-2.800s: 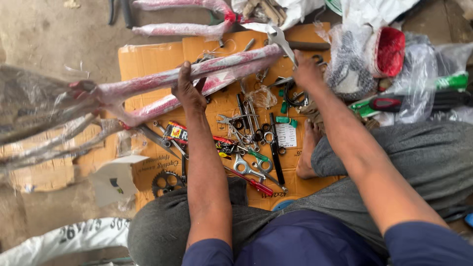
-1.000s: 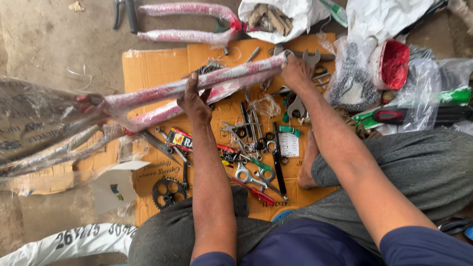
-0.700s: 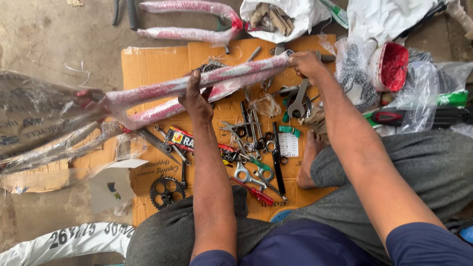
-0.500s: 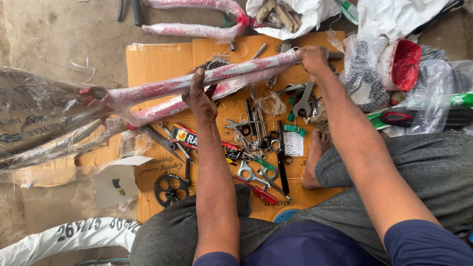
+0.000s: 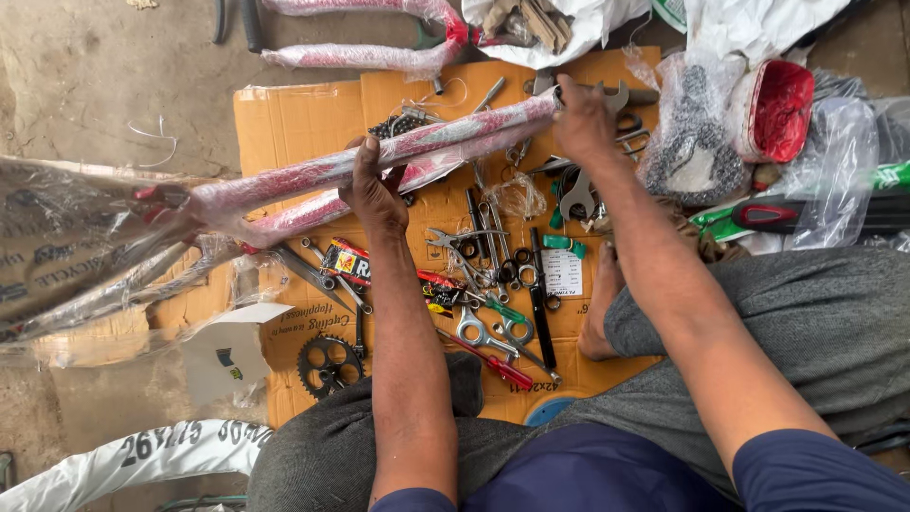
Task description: The person is assembling a bicycle frame, specifically focusing on the head tube area. They use a wrench to tighten bolts and a hammer to tap components into place. The person also handles a red plastic cap and a black tube, inserting them into the frame.
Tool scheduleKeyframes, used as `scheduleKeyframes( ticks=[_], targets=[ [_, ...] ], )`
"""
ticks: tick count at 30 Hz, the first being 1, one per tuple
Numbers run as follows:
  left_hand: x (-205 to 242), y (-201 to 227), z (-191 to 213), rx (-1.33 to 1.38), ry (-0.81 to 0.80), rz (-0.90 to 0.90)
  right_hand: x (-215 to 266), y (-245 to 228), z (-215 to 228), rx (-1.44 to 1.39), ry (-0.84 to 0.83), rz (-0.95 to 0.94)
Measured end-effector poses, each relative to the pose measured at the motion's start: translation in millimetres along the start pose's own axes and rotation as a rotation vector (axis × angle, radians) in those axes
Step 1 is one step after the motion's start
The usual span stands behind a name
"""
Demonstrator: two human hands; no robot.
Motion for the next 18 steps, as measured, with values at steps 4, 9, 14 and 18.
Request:
scheduleKeyframes(
  ticks=[4,9,14,18],
  targets=[
    [2.0,0.7,-2.0,0.006,-0.009,-0.005,-15.1,12.8,-13.6,-0.069,-0.118,-0.145],
    [7.0,-2.7,1.1,-0.025,-0.005,0.002,-31.1,66.6,-33.1,-0.691,-0.216,-0.377],
    [-0.4,-2.5,-1.1,0.052,-0.026,-0.016,-37.9,40.1,-15.8,-0.158,-0.115,-0.164],
    [3.4,-3.1,1.8,0.022,-0.028,-0.033,-33.7,44.5,-14.8,-0.462,-0.097,-0.256]
  ],
)
Point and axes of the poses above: each hand's wrist, its own x-axis away from the middle knuckle, its own z-axis out of the back of the hand, y = z × x, the point moved 9 cm from there along -x, towards the middle knuckle, and after that the axes turned 5 degrees about -y, right-handed, at the moved point
